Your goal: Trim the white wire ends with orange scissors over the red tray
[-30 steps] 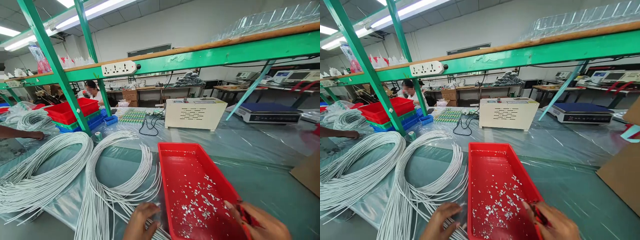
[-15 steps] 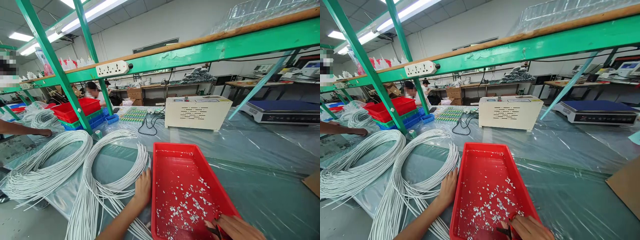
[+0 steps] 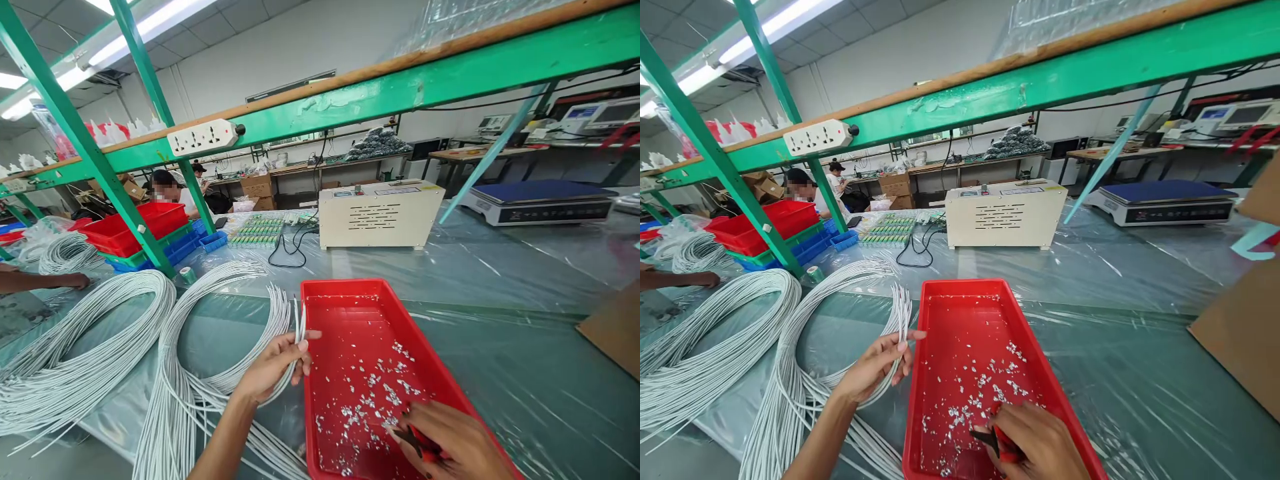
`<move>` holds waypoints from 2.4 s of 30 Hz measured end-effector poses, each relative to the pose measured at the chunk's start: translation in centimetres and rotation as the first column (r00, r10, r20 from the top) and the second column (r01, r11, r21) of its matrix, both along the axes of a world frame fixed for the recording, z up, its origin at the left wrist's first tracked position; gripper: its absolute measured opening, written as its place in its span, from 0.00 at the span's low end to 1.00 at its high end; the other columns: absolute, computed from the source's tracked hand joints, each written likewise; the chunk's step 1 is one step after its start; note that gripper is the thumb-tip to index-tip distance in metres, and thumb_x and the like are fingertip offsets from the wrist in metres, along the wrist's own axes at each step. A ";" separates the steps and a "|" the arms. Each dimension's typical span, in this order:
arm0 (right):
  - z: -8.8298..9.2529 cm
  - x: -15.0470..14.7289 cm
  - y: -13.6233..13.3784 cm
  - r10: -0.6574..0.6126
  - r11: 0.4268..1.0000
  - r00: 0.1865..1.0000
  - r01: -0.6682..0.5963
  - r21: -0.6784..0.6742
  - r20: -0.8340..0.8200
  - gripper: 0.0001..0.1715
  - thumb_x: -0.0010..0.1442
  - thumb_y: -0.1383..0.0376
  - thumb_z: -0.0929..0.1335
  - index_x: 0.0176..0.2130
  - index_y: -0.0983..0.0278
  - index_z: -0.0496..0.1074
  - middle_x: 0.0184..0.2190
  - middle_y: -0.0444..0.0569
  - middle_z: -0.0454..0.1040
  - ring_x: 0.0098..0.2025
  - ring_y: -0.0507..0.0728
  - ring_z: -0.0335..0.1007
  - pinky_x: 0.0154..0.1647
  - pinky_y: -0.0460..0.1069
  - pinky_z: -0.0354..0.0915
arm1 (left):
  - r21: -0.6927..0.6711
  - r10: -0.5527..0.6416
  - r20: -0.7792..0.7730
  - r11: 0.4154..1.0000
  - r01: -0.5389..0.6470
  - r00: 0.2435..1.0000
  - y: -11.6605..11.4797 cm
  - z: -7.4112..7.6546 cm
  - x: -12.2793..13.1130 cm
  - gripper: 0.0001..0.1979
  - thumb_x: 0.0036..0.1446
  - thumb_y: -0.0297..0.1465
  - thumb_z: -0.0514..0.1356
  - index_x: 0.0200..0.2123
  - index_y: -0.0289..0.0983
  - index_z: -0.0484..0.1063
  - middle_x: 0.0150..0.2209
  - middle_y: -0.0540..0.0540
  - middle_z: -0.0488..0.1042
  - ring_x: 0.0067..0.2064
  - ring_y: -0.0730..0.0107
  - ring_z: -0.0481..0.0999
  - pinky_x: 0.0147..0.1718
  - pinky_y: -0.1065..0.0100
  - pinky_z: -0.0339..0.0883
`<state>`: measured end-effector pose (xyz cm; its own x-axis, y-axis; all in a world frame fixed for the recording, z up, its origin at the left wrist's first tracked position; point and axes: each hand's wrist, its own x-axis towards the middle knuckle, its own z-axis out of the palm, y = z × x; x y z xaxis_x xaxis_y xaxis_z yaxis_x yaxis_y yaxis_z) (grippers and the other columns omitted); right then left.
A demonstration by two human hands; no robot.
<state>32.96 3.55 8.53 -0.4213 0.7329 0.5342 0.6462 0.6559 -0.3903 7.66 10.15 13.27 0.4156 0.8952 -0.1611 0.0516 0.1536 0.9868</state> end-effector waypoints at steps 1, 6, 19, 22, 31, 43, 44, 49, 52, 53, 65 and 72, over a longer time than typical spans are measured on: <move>0.3 -0.7 0.0 -0.011 0.999 0.999 0.010 -0.031 -0.032 0.17 0.59 0.66 0.62 0.19 0.62 0.60 0.16 0.42 0.63 0.18 0.51 0.59 0.19 0.44 0.56 | -0.022 -0.025 0.047 0.999 0.026 0.999 -0.3 -0.1 0.4 0.25 0.54 0.42 0.55 0.50 0.31 0.68 0.23 0.49 0.66 0.20 0.79 0.59 0.20 0.74 0.54; 1.8 -3.7 1.0 -0.172 0.934 0.938 0.057 -0.353 -0.302 0.19 0.61 0.58 0.62 0.22 0.63 0.62 0.18 0.42 0.62 0.21 0.51 0.58 0.22 0.45 0.57 | -0.114 -0.071 0.198 0.989 0.095 0.978 -1.5 -2.0 2.2 0.26 0.53 0.46 0.56 0.43 0.30 0.74 0.20 0.49 0.65 0.18 0.81 0.57 0.18 0.74 0.49; 3.7 -6.0 3.1 -0.252 0.868 0.753 -0.102 -0.486 -0.607 0.15 0.56 0.56 0.67 0.29 0.65 0.71 0.23 0.46 0.71 0.27 0.55 0.68 0.29 0.46 0.65 | -0.135 -0.062 0.224 0.986 0.094 0.973 -2.3 -3.3 2.6 0.22 0.50 0.42 0.60 0.40 0.29 0.76 0.20 0.49 0.69 0.17 0.81 0.57 0.18 0.74 0.47; 4.0 -6.1 3.7 -0.244 0.844 0.769 -0.131 -0.520 -0.590 0.17 0.58 0.54 0.64 0.27 0.65 0.69 0.21 0.43 0.68 0.24 0.53 0.66 0.25 0.45 0.63 | -0.118 -0.092 0.200 0.986 0.118 0.975 -2.5 -3.2 2.7 0.21 0.51 0.42 0.60 0.39 0.29 0.76 0.19 0.49 0.69 0.17 0.81 0.57 0.19 0.74 0.47; 4.2 -6.1 4.2 -0.228 0.883 0.904 0.035 -0.469 -0.361 0.20 0.54 0.60 0.67 0.18 0.64 0.57 0.17 0.38 0.53 0.21 0.49 0.48 0.21 0.45 0.46 | -0.114 -0.153 0.193 0.978 0.177 0.969 -2.5 -3.5 2.8 0.16 0.50 0.40 0.61 0.30 0.30 0.75 0.21 0.50 0.67 0.21 0.80 0.59 0.21 0.74 0.49; 3.9 -5.8 3.5 -0.223 0.912 0.868 0.024 -0.411 -0.444 0.13 0.55 0.60 0.66 0.22 0.64 0.68 0.21 0.44 0.68 0.26 0.54 0.65 0.28 0.46 0.60 | -0.056 -0.036 0.265 0.997 0.052 0.964 -2.9 -3.2 3.6 0.14 0.42 0.35 0.68 0.31 0.33 0.74 0.28 0.49 0.69 0.31 0.73 0.65 0.33 0.73 0.57; 3.9 -5.6 3.5 -0.238 0.908 0.849 0.022 -0.419 -0.472 0.12 0.55 0.59 0.66 0.26 0.64 0.70 0.24 0.46 0.70 0.30 0.56 0.68 0.31 0.47 0.63 | -0.051 -0.021 0.247 0.998 0.035 0.969 -2.9 -3.4 3.6 0.13 0.44 0.35 0.67 0.32 0.33 0.74 0.27 0.50 0.68 0.30 0.74 0.64 0.31 0.73 0.57; 3.5 -4.4 3.5 -0.301 0.869 0.792 -0.001 -0.494 -0.531 0.12 0.55 0.59 0.67 0.34 0.66 0.73 0.28 0.48 0.73 0.34 0.58 0.70 0.36 0.49 0.65 | -0.052 0.021 0.112 0.999 -0.015 0.993 -3.1 -4.1 3.3 0.15 0.50 0.38 0.62 0.37 0.32 0.76 0.22 0.51 0.67 0.24 0.77 0.61 0.23 0.75 0.54; 3.1 -4.4 3.4 -0.273 0.847 0.809 -0.054 -0.529 -0.520 0.11 0.53 0.59 0.69 0.29 0.66 0.72 0.23 0.45 0.70 0.29 0.57 0.69 0.31 0.48 0.64 | -0.032 0.012 0.106 0.999 -0.009 0.994 -3.3 -4.0 3.5 0.14 0.51 0.37 0.61 0.34 0.32 0.77 0.22 0.50 0.68 0.23 0.78 0.61 0.23 0.75 0.54; 3.0 -4.5 3.4 -0.266 0.843 0.812 -0.065 -0.534 -0.519 0.11 0.52 0.59 0.69 0.27 0.65 0.72 0.22 0.44 0.69 0.29 0.57 0.68 0.31 0.48 0.64 | -0.026 0.011 0.105 1.000 -0.008 0.994 -3.4 -3.9 3.6 0.13 0.51 0.37 0.61 0.32 0.31 0.78 0.21 0.50 0.68 0.22 0.78 0.61 0.22 0.75 0.53; 2.6 -4.3 3.9 -0.331 0.839 0.780 -0.014 -0.544 -0.531 0.10 0.52 0.63 0.65 0.23 0.64 0.63 0.20 0.41 0.60 0.23 0.51 0.55 0.23 0.45 0.56 | 0.049 0.491 0.188 0.860 -0.508 0.850 -4.8 -3.8 3.2 0.12 0.56 0.40 0.56 0.31 0.37 0.73 0.16 0.57 0.59 0.18 0.81 0.53 0.19 0.77 0.49; 2.9 -5.6 3.1 -0.298 0.870 0.798 0.001 -0.493 -0.523 0.06 0.50 0.67 0.64 0.23 0.64 0.63 0.20 0.42 0.63 0.23 0.51 0.57 0.24 0.44 0.56 | -0.018 0.196 0.057 0.981 -0.195 0.979 -6.0 -3.0 4.6 0.18 0.53 0.42 0.58 0.26 0.32 0.79 0.22 0.47 0.73 0.23 0.75 0.64 0.27 0.73 0.55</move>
